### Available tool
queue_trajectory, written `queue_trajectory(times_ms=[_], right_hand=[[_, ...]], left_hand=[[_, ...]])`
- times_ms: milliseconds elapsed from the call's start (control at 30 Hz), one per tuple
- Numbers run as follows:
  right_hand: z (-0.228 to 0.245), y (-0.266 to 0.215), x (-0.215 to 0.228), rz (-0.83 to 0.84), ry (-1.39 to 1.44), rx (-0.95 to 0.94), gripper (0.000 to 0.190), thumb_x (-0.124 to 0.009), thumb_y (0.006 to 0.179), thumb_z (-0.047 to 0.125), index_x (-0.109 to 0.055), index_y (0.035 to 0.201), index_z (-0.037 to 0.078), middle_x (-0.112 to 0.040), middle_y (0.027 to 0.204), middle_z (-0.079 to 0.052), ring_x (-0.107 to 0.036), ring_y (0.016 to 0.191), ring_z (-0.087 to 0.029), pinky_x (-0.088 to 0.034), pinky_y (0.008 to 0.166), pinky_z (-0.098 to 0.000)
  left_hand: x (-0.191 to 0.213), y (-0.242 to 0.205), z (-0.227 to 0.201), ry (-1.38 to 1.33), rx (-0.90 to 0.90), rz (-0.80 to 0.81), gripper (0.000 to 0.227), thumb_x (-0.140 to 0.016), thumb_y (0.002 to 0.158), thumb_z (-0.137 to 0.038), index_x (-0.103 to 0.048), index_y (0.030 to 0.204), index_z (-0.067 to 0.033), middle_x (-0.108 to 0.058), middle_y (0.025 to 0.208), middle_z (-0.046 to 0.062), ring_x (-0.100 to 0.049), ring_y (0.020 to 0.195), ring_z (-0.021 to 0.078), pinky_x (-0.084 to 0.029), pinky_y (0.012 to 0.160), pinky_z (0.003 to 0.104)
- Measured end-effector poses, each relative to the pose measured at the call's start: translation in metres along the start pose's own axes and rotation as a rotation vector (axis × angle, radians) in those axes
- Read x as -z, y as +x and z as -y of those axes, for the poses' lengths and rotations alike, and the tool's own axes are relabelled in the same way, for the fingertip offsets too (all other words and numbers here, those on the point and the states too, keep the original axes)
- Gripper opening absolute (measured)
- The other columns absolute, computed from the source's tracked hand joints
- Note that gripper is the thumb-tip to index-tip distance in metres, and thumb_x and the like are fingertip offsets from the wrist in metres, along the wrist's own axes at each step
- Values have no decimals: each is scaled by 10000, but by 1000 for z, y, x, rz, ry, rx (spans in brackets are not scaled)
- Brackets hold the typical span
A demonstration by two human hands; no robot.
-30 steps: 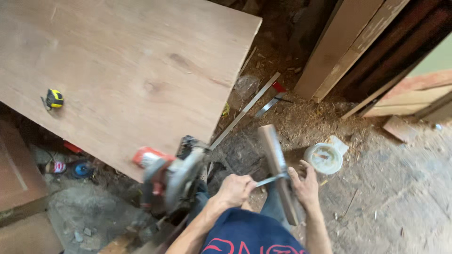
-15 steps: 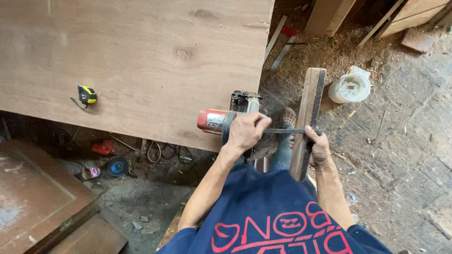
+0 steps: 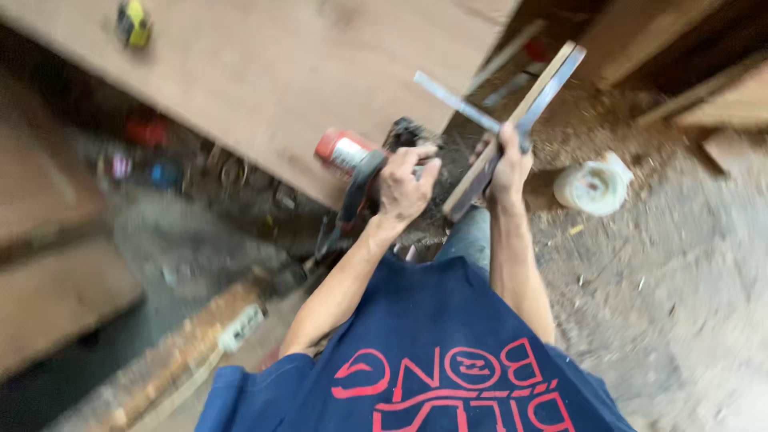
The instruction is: The person cuts a large plywood sheet using a circular saw guided by a metal straight edge, then flips the sheet and applies a white adhesive to the wooden frame edges using a putty knife.
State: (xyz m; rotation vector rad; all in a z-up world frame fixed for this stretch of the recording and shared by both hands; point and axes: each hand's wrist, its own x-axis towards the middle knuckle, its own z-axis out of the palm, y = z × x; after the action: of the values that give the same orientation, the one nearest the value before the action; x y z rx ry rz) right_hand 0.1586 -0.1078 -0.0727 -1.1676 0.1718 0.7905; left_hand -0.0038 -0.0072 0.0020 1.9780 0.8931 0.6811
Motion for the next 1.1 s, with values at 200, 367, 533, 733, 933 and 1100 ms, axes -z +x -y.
queue_trajectory(times_ms=[200,367,533,733,933,1100], right_hand=[[-24,157,-91,247,-375,10,227,-693,1004,274,-615,965,64,-677,714,-74,-705,585,-213,-623,519,-377],[-39,218,-161,569,-601,-50,231,-724,1050,261,-654,1068,42,-715,887,-92,-724,760,-186,-649,685,-367],[-57,221,-196,593,-554,-263,445,-601,1112,357,-565,1315,-38,-675,1170,-191,-737,982,-256,-657,857,-392],[-69,190,-193,512,-564,-283,566,-630,1106,203,-377,1501,-113,-544,1405,-309,-739,1172,-365,-644,967,-419],[-27,21,-162,180,-557,348,204,-609,1070,73,-569,1211,-69,-679,1049,-148,-704,846,-202,-643,735,-339],[-74,-155,-173,-99,-1119,785,314,-683,986,96,-630,1270,-27,-686,1130,-176,-702,992,-291,-589,887,-396]], left_hand=[[11,-21,-15,52,35,-203,129,-722,932,-115,-711,1051,-65,-716,1014,122,-704,961,310,-568,871,402],[33,-34,-7,75,91,-314,121,-719,924,-109,-701,1038,-72,-709,1001,108,-688,944,304,-560,854,406],[59,-47,19,58,174,-316,131,-718,937,-150,-712,1043,-74,-709,1001,106,-698,930,289,-570,850,391],[83,-48,42,-71,280,-237,156,-710,940,-208,-738,1047,-98,-726,1004,102,-727,924,268,-592,838,368],[110,-36,71,-179,331,-82,172,-702,934,-212,-745,1058,-101,-743,1010,115,-742,873,238,-601,812,343],[131,-28,111,-256,494,47,202,-695,942,-225,-768,1064,-81,-775,965,85,-743,830,167,-603,788,307]])
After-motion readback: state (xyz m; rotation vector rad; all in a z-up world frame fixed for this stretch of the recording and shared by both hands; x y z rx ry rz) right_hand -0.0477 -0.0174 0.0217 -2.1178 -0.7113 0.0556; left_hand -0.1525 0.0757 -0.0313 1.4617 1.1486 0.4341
